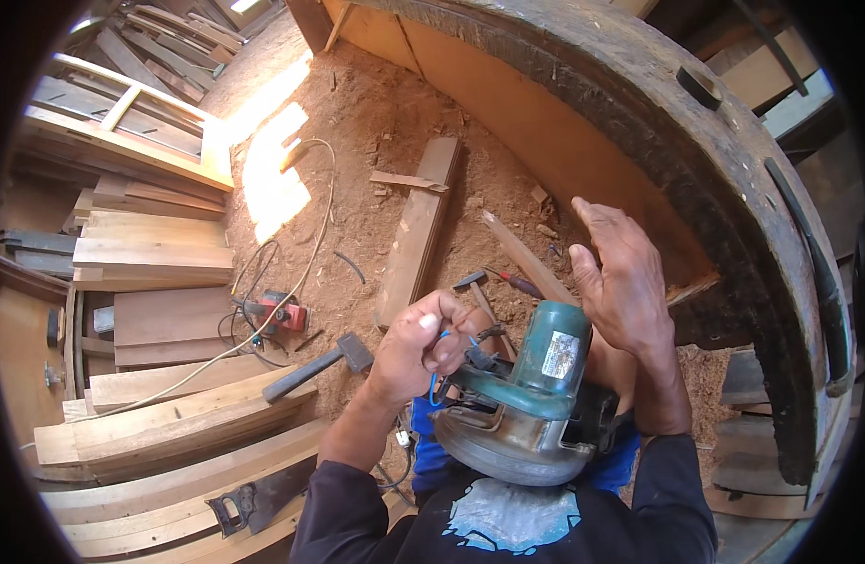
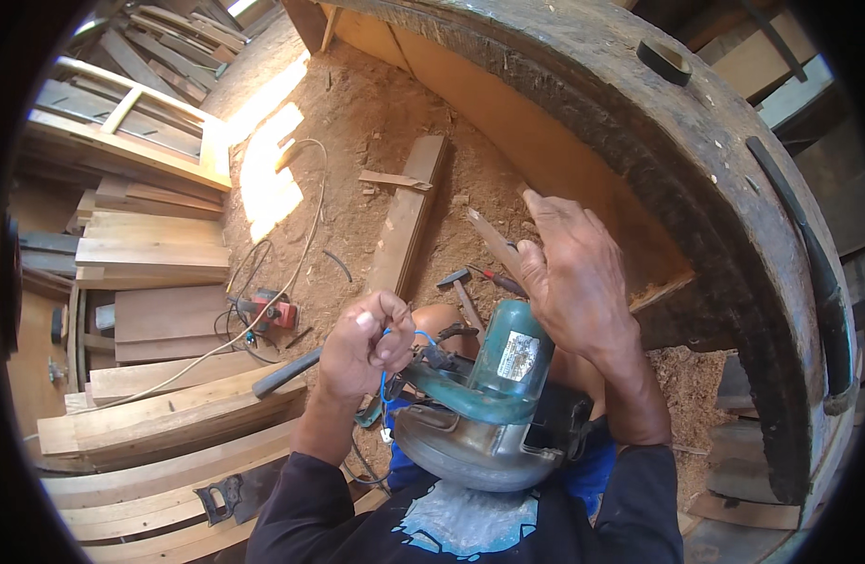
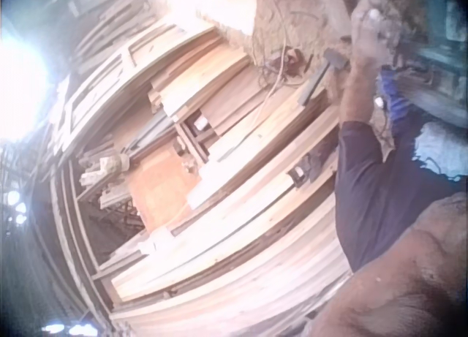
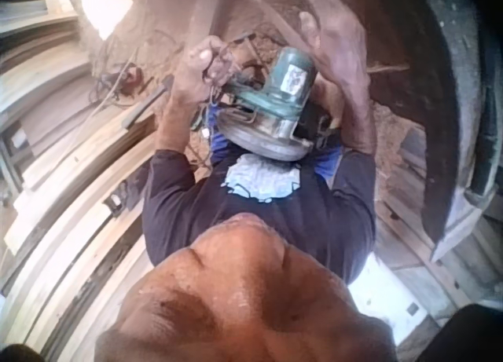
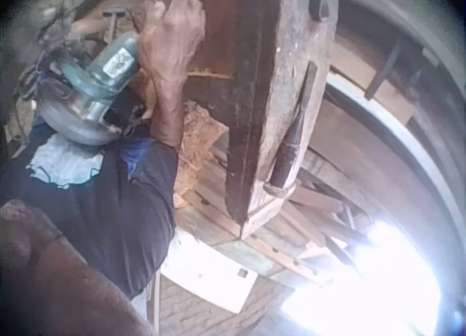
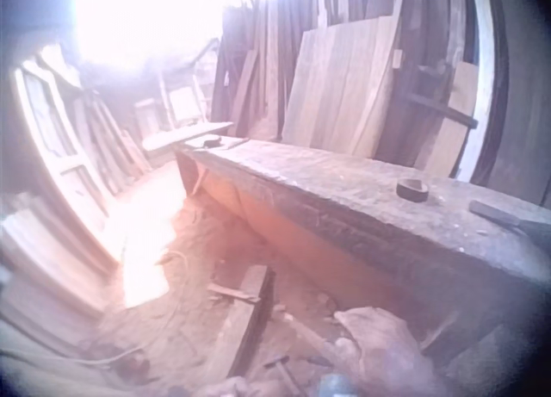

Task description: The person strips the insulation from a blue wire and twists the exposed copper strands together by hand.

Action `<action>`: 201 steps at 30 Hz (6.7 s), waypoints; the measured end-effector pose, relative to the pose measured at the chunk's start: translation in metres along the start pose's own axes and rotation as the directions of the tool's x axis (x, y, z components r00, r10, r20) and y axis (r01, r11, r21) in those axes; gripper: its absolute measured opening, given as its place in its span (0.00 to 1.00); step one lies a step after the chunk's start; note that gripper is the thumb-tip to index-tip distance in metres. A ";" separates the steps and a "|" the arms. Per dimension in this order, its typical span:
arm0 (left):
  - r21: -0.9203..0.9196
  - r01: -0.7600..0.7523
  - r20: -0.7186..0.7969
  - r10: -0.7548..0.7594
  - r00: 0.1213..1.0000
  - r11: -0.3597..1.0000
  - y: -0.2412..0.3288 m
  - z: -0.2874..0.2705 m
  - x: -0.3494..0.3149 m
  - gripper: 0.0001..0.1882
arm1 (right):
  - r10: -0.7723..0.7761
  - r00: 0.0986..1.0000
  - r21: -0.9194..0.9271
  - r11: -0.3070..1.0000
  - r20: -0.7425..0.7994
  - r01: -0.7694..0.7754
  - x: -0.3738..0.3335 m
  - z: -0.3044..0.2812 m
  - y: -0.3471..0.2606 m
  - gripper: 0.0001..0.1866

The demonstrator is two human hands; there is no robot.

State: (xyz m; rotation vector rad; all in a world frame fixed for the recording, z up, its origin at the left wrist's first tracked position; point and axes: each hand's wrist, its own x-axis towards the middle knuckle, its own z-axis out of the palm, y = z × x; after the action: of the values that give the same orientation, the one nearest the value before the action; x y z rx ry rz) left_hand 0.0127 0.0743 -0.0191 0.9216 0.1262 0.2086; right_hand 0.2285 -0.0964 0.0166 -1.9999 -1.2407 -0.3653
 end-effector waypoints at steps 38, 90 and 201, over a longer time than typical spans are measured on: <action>0.754 -0.258 -0.087 0.481 0.872 0.604 0.011 0.039 -0.051 0.03 | -0.080 0.938 0.610 0.777 0.337 -0.153 -0.012 -0.036 -0.075 0.05; 0.739 -0.187 -0.170 0.448 0.878 0.648 0.000 0.036 -0.035 0.05 | -0.275 0.961 0.435 0.867 0.007 0.245 -0.016 -0.023 -0.076 0.22; 0.811 -0.561 0.528 0.624 0.576 -0.168 0.016 0.052 -0.033 0.13 | -0.332 0.598 0.660 0.112 0.729 -0.743 -0.020 0.003 -0.071 0.09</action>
State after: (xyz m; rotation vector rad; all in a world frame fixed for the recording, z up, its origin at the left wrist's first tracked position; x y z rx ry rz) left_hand -0.0115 0.0357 0.0257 2.3190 -0.2189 1.2158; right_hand 0.1575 -0.0885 0.0343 -0.9032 -0.9830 1.4416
